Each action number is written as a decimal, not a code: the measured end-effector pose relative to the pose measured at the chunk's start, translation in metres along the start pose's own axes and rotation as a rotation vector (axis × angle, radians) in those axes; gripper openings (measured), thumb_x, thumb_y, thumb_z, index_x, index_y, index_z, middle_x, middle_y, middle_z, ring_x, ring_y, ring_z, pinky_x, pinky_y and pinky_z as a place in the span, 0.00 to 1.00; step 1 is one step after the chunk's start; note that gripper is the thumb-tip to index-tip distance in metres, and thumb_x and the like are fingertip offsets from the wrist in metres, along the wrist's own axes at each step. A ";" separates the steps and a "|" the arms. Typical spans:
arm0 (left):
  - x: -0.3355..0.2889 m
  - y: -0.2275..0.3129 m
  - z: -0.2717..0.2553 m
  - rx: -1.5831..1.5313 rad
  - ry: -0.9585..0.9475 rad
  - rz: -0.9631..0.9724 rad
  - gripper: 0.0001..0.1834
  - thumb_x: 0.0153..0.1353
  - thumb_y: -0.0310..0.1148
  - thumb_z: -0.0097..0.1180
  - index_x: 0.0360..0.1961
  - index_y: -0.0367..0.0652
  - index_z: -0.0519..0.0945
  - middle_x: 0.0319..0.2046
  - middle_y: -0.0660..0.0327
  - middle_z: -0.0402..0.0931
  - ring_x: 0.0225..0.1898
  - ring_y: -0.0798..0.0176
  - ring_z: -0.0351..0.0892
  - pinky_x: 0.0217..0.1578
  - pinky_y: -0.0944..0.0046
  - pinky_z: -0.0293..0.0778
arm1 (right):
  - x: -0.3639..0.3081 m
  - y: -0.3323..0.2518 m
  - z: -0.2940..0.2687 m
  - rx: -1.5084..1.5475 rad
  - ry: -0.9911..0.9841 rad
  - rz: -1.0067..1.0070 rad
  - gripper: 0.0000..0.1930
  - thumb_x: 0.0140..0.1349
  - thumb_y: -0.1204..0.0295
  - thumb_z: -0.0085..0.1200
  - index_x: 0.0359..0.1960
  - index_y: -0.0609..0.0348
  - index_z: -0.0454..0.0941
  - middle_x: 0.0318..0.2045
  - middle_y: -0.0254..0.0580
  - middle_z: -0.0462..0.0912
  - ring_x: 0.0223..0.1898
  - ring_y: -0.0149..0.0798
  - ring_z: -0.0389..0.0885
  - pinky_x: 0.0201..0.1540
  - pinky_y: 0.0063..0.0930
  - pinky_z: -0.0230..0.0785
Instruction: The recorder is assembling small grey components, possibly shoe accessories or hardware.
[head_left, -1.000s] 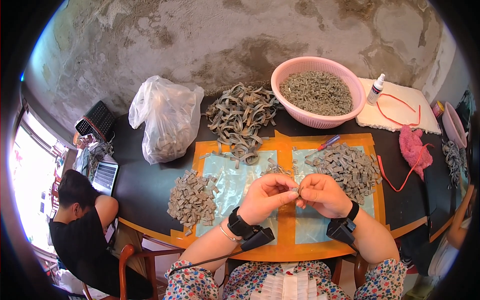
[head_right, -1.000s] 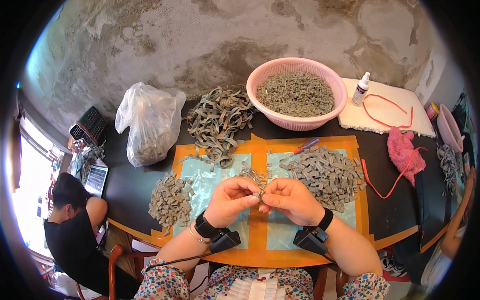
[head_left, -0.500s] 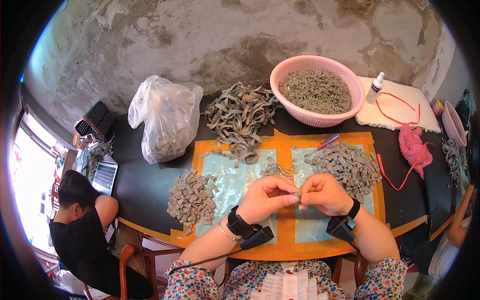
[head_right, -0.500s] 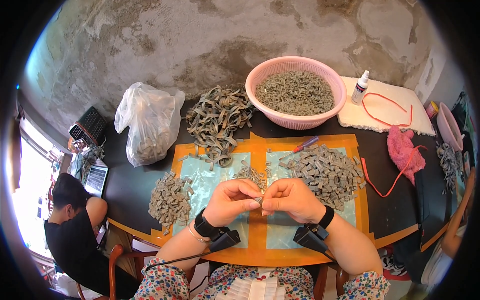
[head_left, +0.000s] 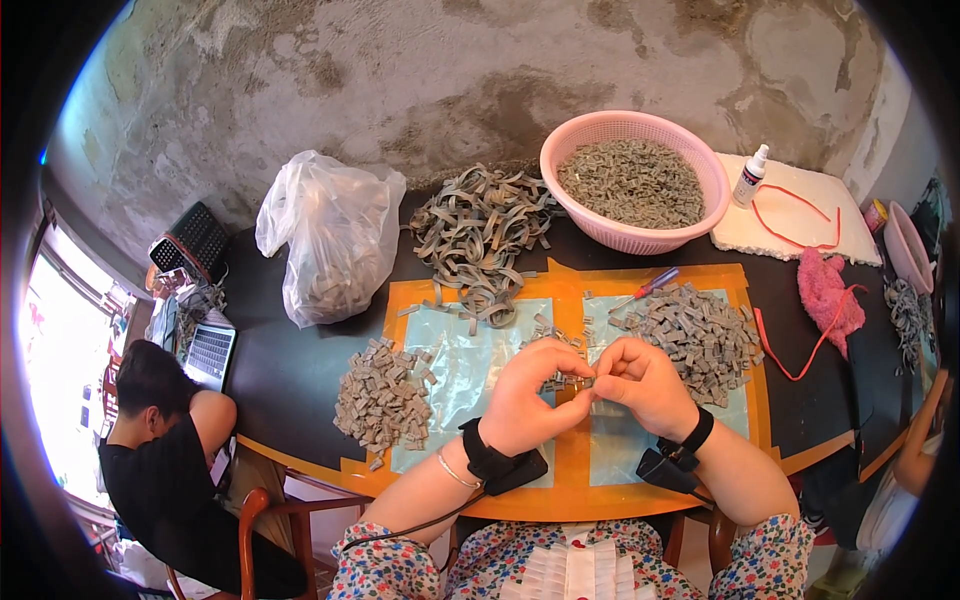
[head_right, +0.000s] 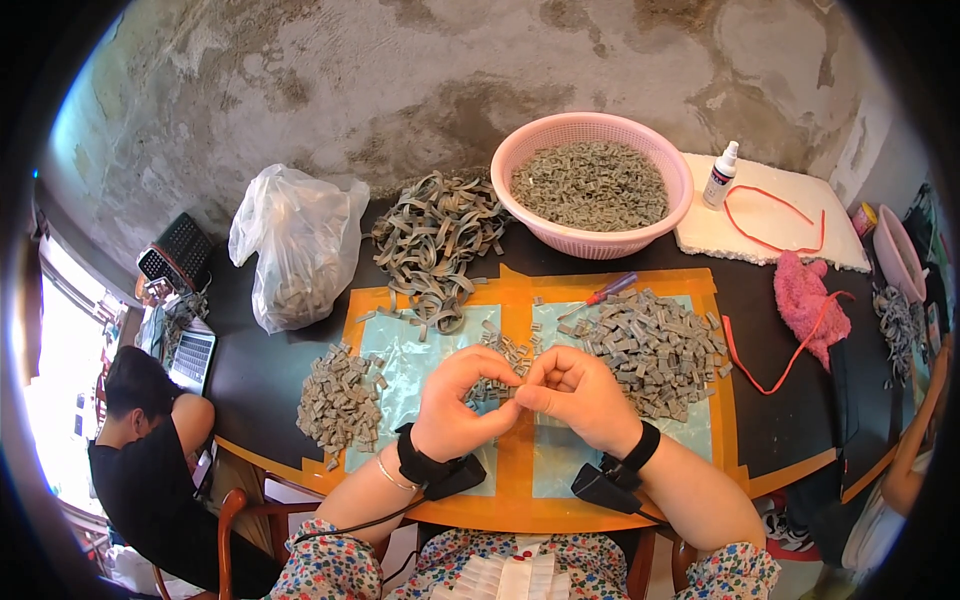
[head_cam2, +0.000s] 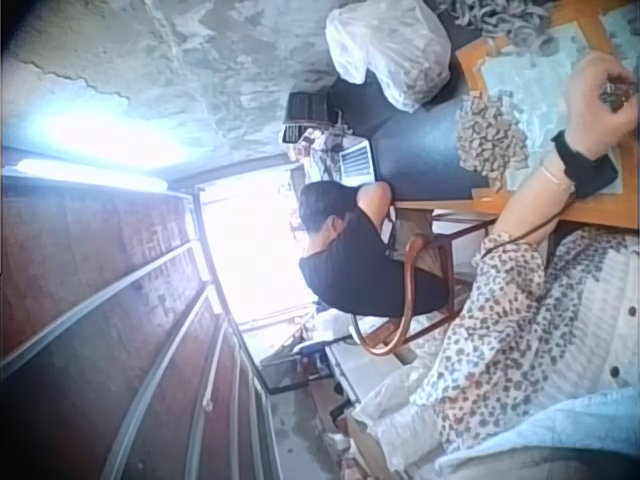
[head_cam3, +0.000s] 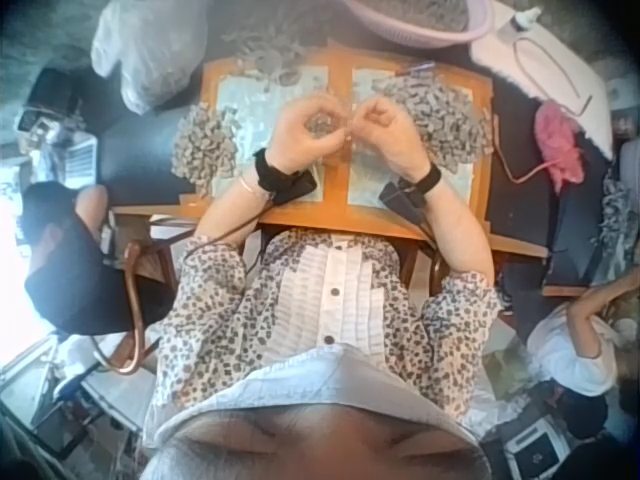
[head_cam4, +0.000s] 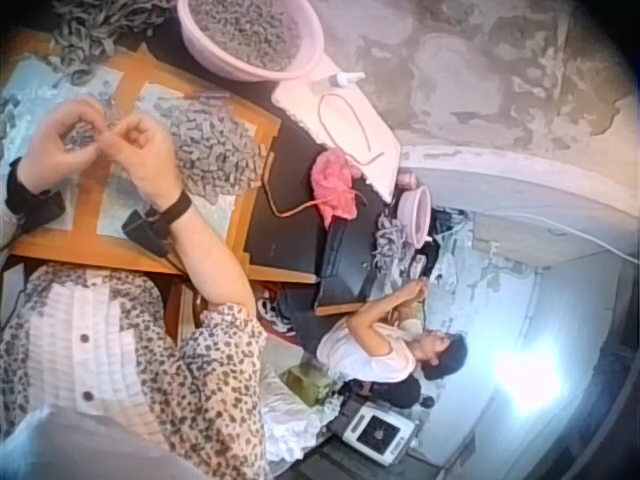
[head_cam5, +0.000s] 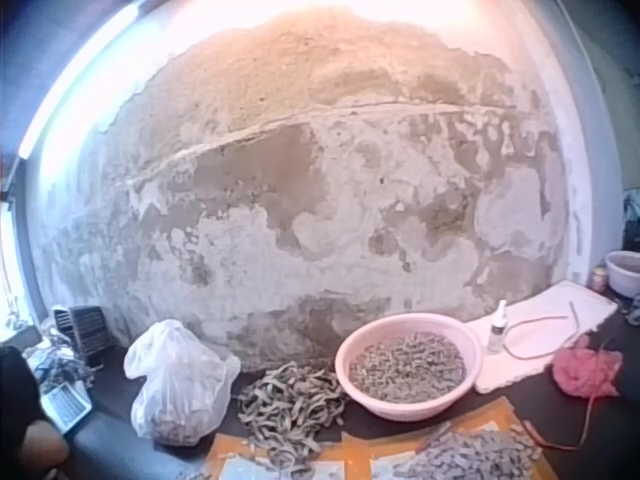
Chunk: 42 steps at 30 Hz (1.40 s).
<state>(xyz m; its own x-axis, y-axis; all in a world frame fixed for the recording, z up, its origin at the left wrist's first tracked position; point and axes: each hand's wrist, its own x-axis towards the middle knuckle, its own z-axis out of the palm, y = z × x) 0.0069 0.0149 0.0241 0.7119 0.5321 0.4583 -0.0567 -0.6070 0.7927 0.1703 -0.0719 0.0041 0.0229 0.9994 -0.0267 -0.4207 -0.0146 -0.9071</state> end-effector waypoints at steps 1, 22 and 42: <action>0.000 0.000 0.000 0.001 0.000 0.000 0.09 0.46 0.19 0.60 0.30 0.37 0.77 0.33 0.58 0.75 0.36 0.64 0.74 0.40 0.68 0.69 | 0.000 0.000 0.001 0.000 0.000 0.000 0.06 0.57 0.75 0.56 0.32 0.60 0.71 0.28 0.33 0.77 0.31 0.26 0.76 0.36 0.17 0.69; -0.008 -0.020 0.013 -0.855 0.005 -0.524 0.07 0.58 0.22 0.51 0.39 0.35 0.75 0.40 0.62 0.73 0.42 0.69 0.72 0.45 0.67 0.70 | 0.000 0.008 0.006 -0.119 0.063 -0.049 0.04 0.58 0.77 0.51 0.32 0.59 0.68 0.30 0.32 0.73 0.32 0.25 0.72 0.36 0.18 0.65; -0.011 -0.035 0.007 -1.245 -0.246 -0.739 0.10 0.60 0.35 0.54 0.37 0.40 0.76 0.35 0.63 0.75 0.39 0.67 0.72 0.46 0.63 0.67 | 0.001 -0.006 0.003 -0.119 0.058 -0.027 0.04 0.55 0.78 0.55 0.31 0.61 0.72 0.31 0.33 0.73 0.33 0.28 0.72 0.40 0.20 0.66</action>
<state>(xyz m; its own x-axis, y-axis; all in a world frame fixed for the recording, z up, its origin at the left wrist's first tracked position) 0.0062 0.0262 -0.0115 0.9381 0.2992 -0.1743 -0.0969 0.7101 0.6974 0.1703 -0.0706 0.0106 0.0864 0.9960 -0.0222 -0.3091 0.0056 -0.9510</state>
